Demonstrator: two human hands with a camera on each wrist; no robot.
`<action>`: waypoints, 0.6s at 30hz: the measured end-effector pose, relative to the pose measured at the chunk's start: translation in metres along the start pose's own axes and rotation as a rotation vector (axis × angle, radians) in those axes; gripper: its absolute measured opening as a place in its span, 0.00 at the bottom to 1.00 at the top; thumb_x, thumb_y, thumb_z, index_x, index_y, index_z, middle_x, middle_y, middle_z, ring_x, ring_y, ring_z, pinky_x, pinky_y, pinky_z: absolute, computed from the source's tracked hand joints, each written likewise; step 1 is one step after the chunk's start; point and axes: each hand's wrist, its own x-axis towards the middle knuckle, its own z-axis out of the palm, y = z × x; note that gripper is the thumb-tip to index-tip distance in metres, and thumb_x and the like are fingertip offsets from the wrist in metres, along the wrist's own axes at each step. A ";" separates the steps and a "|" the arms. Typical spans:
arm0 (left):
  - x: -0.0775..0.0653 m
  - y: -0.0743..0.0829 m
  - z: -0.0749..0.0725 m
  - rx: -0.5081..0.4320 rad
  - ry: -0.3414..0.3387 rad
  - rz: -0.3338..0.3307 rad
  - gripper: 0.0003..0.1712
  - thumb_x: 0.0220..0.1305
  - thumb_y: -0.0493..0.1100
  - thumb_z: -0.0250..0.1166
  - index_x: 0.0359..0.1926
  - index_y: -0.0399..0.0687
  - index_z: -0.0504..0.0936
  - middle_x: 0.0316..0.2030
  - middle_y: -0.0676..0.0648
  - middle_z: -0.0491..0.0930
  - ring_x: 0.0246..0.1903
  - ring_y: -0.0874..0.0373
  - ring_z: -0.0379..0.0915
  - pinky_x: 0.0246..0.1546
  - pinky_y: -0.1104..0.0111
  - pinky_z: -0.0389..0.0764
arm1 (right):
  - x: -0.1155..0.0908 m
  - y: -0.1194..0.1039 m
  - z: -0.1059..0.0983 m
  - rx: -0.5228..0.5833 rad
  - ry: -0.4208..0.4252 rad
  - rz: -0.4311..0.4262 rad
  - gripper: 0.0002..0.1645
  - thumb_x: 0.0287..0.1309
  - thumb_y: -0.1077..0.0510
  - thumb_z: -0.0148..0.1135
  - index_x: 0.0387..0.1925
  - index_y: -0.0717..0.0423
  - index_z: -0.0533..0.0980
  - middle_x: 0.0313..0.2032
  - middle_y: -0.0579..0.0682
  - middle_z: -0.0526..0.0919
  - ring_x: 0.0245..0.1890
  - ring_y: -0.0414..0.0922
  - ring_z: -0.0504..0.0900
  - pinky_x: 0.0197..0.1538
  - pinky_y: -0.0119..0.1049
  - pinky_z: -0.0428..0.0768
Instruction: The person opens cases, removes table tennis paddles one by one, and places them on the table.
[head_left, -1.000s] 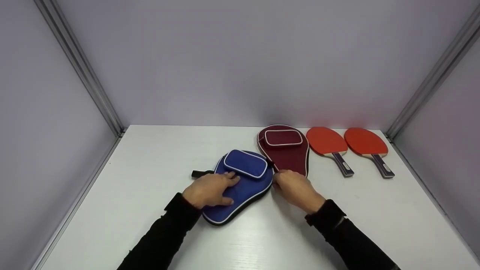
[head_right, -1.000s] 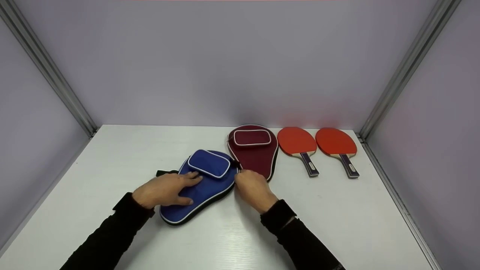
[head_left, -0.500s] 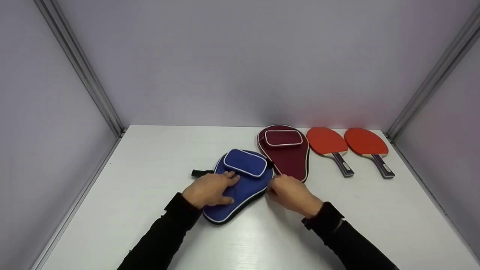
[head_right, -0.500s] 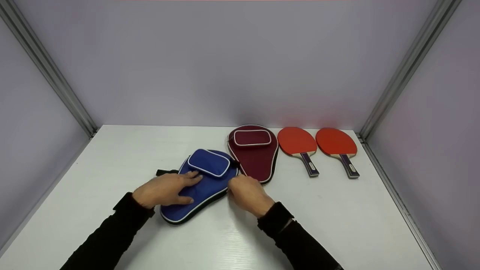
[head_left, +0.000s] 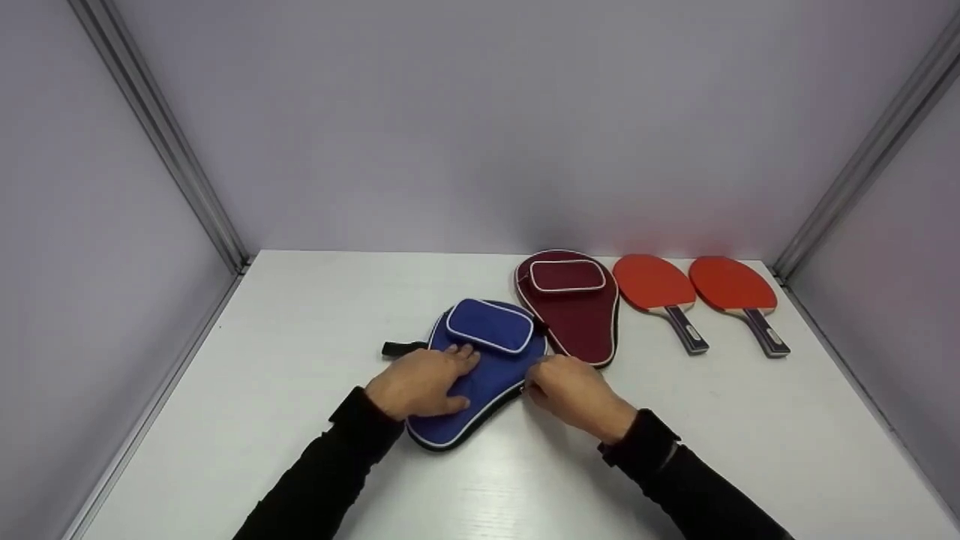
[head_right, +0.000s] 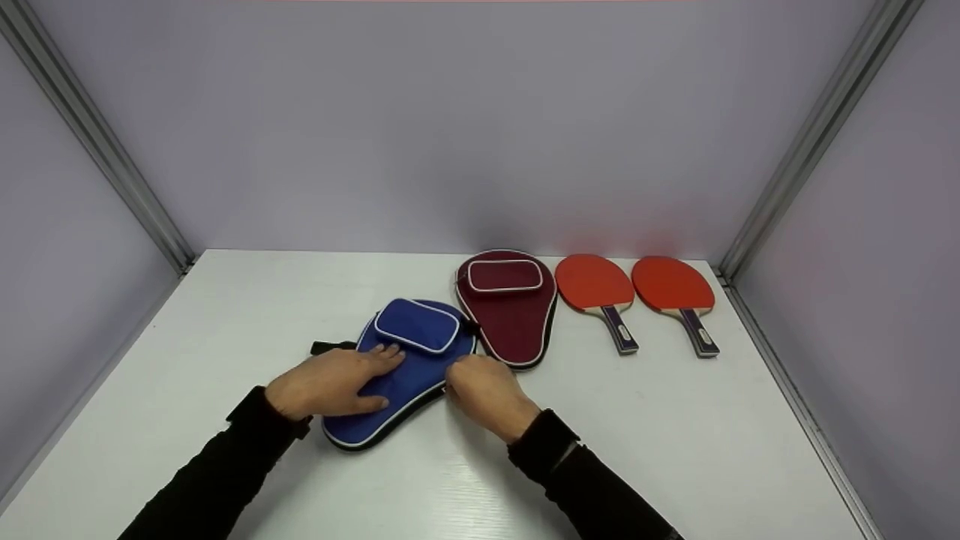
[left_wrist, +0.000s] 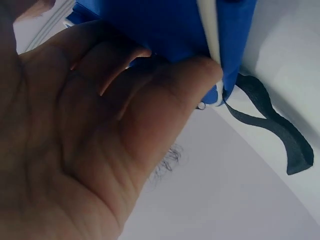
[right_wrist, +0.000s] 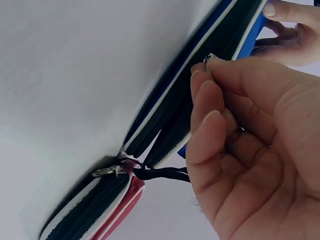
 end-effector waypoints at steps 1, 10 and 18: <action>0.000 0.001 0.001 0.002 0.000 -0.002 0.44 0.80 0.51 0.76 0.87 0.38 0.74 0.85 0.36 0.76 0.86 0.39 0.75 0.86 0.48 0.79 | 0.000 0.000 0.001 -0.007 0.006 0.006 0.10 0.65 0.69 0.79 0.30 0.55 0.89 0.28 0.50 0.92 0.31 0.49 0.92 0.33 0.44 0.89; 0.004 -0.005 0.015 0.052 -0.002 0.004 0.47 0.79 0.62 0.75 0.87 0.43 0.76 0.85 0.42 0.78 0.86 0.47 0.74 0.84 0.50 0.82 | 0.000 0.009 0.004 -0.039 0.035 0.062 0.14 0.63 0.68 0.79 0.25 0.53 0.84 0.28 0.52 0.88 0.29 0.53 0.90 0.31 0.49 0.88; -0.007 0.011 -0.001 0.002 -0.067 0.040 0.53 0.76 0.70 0.75 0.89 0.50 0.74 0.89 0.45 0.72 0.90 0.49 0.68 0.85 0.48 0.80 | 0.001 0.019 0.006 -0.054 0.059 0.158 0.11 0.67 0.68 0.78 0.29 0.56 0.85 0.31 0.56 0.90 0.34 0.62 0.93 0.35 0.60 0.91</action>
